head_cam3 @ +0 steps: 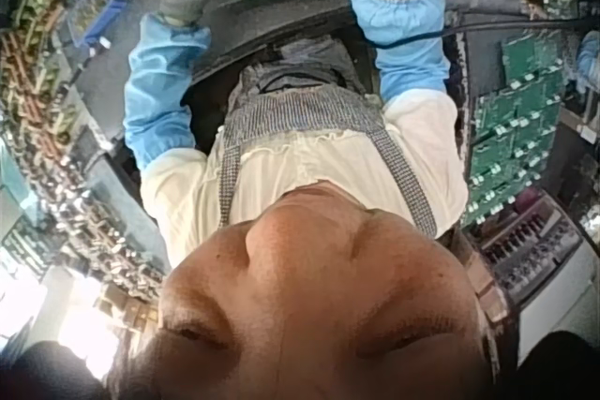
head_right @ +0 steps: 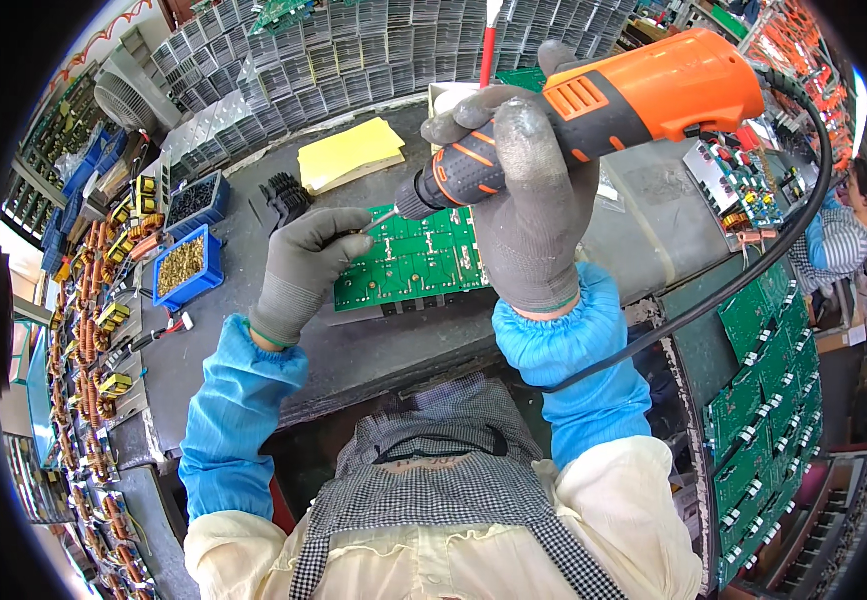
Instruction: The person is seen assembling electronic circuit boards, including connecting wires, positioning components on a metal base, and using an electric screwdriver to secure them.
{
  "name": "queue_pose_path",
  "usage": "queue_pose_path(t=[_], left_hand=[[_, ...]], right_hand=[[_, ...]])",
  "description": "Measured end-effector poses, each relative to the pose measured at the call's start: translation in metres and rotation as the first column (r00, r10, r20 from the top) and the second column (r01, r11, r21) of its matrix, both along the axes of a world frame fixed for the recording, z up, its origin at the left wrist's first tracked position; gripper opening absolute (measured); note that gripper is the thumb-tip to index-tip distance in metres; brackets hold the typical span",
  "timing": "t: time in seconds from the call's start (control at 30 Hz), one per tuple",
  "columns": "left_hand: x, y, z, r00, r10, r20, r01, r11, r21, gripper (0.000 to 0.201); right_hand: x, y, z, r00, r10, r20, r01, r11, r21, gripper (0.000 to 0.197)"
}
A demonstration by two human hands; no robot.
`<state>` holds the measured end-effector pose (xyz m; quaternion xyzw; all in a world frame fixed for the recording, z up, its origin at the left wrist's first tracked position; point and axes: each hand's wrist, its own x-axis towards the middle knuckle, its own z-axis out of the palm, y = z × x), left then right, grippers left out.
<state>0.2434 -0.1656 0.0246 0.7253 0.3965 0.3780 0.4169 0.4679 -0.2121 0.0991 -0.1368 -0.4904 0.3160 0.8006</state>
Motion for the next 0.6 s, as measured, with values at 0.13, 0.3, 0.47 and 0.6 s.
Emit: queue_pose_path(t=[0.13,0.3,0.47,0.6], left_hand=[[-0.009,0.004,-0.007,0.998,0.063,-0.02,-0.063,0.998,0.017,0.024],[-0.085,0.046,-0.011,0.964,0.243,-0.108,-0.229,0.965,0.129,0.021],[-0.194,0.086,-0.032,0.841,0.46,-0.285,-0.406,0.884,0.231,0.046],[-0.166,0.061,-0.011,0.547,0.548,-0.633,-0.316,0.835,0.45,0.087]], right_hand=[[-0.006,0.001,0.001,0.999,-0.035,0.002,0.035,0.999,0.008,0.067],[-0.013,0.014,0.004,0.986,-0.144,0.081,0.148,0.988,-0.036,0.063],[-0.023,0.027,-0.006,0.959,-0.138,0.248,0.165,0.982,-0.093,0.067],[-0.022,0.034,-0.015,0.97,-0.1,0.223,0.137,0.978,-0.156,0.063]])
